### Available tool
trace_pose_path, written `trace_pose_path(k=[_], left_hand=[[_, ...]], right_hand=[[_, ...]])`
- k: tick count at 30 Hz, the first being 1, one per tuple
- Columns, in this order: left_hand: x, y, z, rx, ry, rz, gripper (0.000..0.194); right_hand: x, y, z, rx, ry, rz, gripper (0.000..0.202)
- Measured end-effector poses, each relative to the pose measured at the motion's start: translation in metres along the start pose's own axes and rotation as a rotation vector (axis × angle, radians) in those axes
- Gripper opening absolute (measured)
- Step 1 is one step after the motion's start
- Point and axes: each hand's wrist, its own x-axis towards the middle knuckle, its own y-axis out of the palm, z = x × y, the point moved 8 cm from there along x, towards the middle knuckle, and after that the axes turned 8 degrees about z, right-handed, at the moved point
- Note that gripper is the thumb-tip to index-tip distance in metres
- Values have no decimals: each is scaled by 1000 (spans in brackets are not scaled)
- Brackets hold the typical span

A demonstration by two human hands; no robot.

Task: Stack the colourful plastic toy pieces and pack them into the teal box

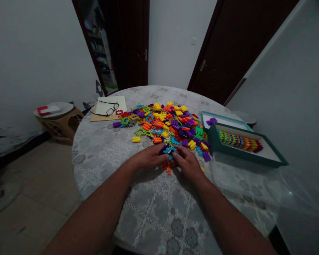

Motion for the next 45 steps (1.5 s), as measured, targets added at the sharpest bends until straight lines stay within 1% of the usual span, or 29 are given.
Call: trace_pose_path(k=[2,4,6,8,10,12,15,19,22,27,30,32,34,37,39,42,45], left_hand=[[-2,2,-3,2,17,54,29],[-5,-1,-1,43,-10,68,27],[-8,-9,5,112,-85,9,22],[-10,-17,13,179,-150,-59,22],[-11,-19,17,257,-167,-76,28],[-11,-16,20,340,-173,-60,34],[-12,-12,23,414,-216,-31,32],[-13,-12,24,458,-235,23,20],[-14,-18,25,473,-218,9,13],[-13,-21,27,441,-180,-10,18],[-13,-20,26,426,-166,-30,9],[-14,-21,25,390,-157,-50,5],[-15,-24,23,339,-144,-62,6],[-18,-29,16,235,-114,-65,12],[-17,-29,11,106,-69,-31,22],[-14,-19,6,-157,-1,50,37],[-7,-3,10,-368,22,120,41]], right_hand=[[1,3,-2,59,39,67,43],[1,1,-3,90,63,83,37],[1,-9,-3,120,65,11,34],[1,-21,-1,153,47,-75,35],[2,-29,2,188,23,-134,38],[2,-33,5,221,5,-165,42],[1,-33,10,239,-16,-183,46],[-1,-30,11,202,-27,-174,43],[-2,-31,7,121,-3,-187,40],[0,-27,3,3,29,-155,40],[0,-23,2,-25,46,-129,43],[0,-21,4,-43,35,-112,43],[0,-19,5,-58,14,-92,42],[-2,-16,8,-64,-25,-59,37],[-4,-14,11,-57,-63,-37,32],[-6,-10,13,-61,-90,-14,29],[-5,-9,13,-95,-81,-19,29]])
